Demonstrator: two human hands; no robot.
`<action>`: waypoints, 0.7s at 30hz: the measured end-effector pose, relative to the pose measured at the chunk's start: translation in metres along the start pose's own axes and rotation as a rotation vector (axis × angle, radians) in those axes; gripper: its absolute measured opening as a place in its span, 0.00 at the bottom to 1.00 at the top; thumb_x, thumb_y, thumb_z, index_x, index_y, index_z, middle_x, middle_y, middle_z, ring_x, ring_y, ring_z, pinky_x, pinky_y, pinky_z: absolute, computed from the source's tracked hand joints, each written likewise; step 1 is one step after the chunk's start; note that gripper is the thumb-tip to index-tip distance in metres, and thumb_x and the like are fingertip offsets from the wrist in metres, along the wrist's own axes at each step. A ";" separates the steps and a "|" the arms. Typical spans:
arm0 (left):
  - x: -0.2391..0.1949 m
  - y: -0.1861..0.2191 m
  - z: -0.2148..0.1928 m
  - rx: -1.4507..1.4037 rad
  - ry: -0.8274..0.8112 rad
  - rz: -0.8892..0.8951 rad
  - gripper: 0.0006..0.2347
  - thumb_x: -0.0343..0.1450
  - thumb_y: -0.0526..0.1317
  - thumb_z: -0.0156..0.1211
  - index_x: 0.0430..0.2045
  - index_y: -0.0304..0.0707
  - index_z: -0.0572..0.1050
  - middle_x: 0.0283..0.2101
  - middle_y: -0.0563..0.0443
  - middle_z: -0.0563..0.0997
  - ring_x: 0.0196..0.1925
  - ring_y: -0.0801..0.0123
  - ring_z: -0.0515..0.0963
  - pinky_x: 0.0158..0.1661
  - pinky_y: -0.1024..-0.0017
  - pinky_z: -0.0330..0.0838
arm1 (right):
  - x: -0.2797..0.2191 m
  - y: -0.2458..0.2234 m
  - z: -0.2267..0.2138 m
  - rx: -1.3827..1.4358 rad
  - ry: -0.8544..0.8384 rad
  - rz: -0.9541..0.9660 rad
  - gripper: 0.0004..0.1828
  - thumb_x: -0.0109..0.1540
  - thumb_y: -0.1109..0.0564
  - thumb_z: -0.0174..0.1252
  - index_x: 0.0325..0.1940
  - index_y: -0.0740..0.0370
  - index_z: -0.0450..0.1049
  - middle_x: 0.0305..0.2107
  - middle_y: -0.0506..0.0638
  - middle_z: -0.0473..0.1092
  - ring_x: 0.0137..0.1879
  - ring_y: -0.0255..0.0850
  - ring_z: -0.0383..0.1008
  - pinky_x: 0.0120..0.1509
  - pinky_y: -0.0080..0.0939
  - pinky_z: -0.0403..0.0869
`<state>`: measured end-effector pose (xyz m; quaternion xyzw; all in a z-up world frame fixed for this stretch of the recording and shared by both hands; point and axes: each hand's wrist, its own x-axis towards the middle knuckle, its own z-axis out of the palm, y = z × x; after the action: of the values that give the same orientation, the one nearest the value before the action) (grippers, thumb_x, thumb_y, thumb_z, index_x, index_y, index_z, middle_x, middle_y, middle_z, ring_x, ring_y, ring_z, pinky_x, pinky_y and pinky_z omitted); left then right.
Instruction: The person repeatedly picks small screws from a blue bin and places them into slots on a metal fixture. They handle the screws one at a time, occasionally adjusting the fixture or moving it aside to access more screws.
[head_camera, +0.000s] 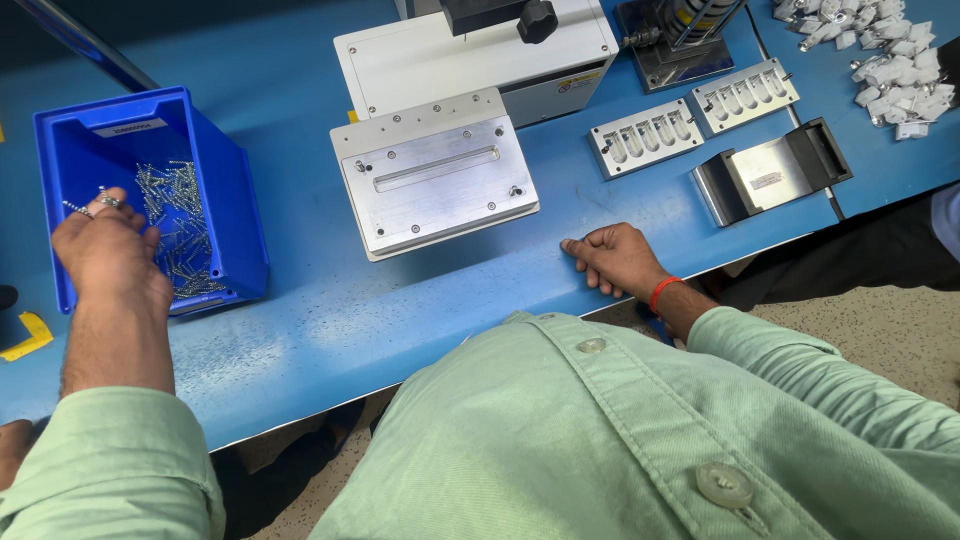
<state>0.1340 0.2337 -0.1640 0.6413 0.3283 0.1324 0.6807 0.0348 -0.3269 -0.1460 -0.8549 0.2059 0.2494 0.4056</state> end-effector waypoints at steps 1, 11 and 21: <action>-0.003 0.001 0.000 0.013 -0.017 0.001 0.07 0.83 0.39 0.50 0.48 0.39 0.75 0.40 0.58 0.77 0.39 0.79 0.77 0.42 0.76 0.76 | 0.000 0.000 0.000 0.000 0.000 0.001 0.22 0.65 0.45 0.60 0.23 0.61 0.75 0.11 0.47 0.69 0.13 0.31 0.64 0.15 0.33 0.63; -0.031 0.002 0.005 -0.124 -0.169 -0.034 0.09 0.85 0.43 0.41 0.40 0.41 0.69 0.30 0.56 0.73 0.28 0.75 0.71 0.34 0.72 0.74 | 0.001 0.001 0.000 -0.001 0.001 -0.001 0.21 0.65 0.45 0.61 0.23 0.61 0.76 0.11 0.47 0.70 0.13 0.31 0.64 0.15 0.33 0.63; -0.044 -0.010 0.002 0.114 -0.115 -0.003 0.07 0.82 0.40 0.35 0.38 0.42 0.62 0.35 0.53 0.80 0.32 0.77 0.83 0.37 0.74 0.82 | 0.001 0.001 0.001 -0.008 0.015 0.005 0.21 0.65 0.45 0.61 0.23 0.61 0.76 0.11 0.47 0.70 0.13 0.31 0.64 0.15 0.33 0.64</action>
<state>0.1001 0.2044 -0.1613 0.6851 0.2968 0.0752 0.6610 0.0347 -0.3268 -0.1474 -0.8578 0.2101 0.2452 0.3999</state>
